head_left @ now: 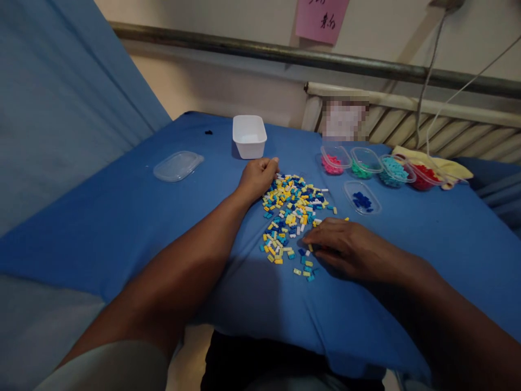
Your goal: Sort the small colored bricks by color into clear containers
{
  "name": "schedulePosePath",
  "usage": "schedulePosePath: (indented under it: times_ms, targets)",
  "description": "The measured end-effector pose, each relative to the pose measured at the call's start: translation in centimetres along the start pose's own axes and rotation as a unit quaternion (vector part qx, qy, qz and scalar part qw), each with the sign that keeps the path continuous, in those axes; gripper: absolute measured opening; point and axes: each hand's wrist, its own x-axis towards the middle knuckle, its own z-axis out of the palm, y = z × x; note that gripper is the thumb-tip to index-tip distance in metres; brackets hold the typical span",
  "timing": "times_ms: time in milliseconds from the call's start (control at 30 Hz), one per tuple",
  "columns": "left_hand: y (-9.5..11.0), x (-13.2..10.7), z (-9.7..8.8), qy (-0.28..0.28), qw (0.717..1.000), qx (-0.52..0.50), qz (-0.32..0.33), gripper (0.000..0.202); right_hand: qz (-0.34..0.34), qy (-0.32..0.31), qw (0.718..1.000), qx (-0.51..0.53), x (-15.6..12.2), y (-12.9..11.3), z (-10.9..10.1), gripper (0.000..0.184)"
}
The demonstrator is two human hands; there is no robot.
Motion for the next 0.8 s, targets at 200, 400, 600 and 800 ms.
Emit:
schedulePosePath:
  times_ms: [200,400,600,800]
  targets:
    - [0.4,-0.1,0.0,0.002,1.0,0.001,-0.004,0.049,0.017,-0.006,0.999,-0.045,-0.5,0.0,-0.8,0.013]
    - [0.2,0.0,0.0,-0.002,1.0,0.013,-0.007,0.049,0.077,-0.067,0.991,-0.092,-0.4,-1.1,-1.1,0.016]
    - [0.3,-0.1,0.0,-0.003,1.0,0.02,-0.007,0.051,0.09,-0.084,0.985,-0.118,-0.2,-1.9,-1.1,0.015]
    - [0.8,-0.3,0.0,-0.002,1.0,0.019,-0.013,0.049,0.073,0.011,0.991,-0.113,0.6,-1.9,0.4,0.012]
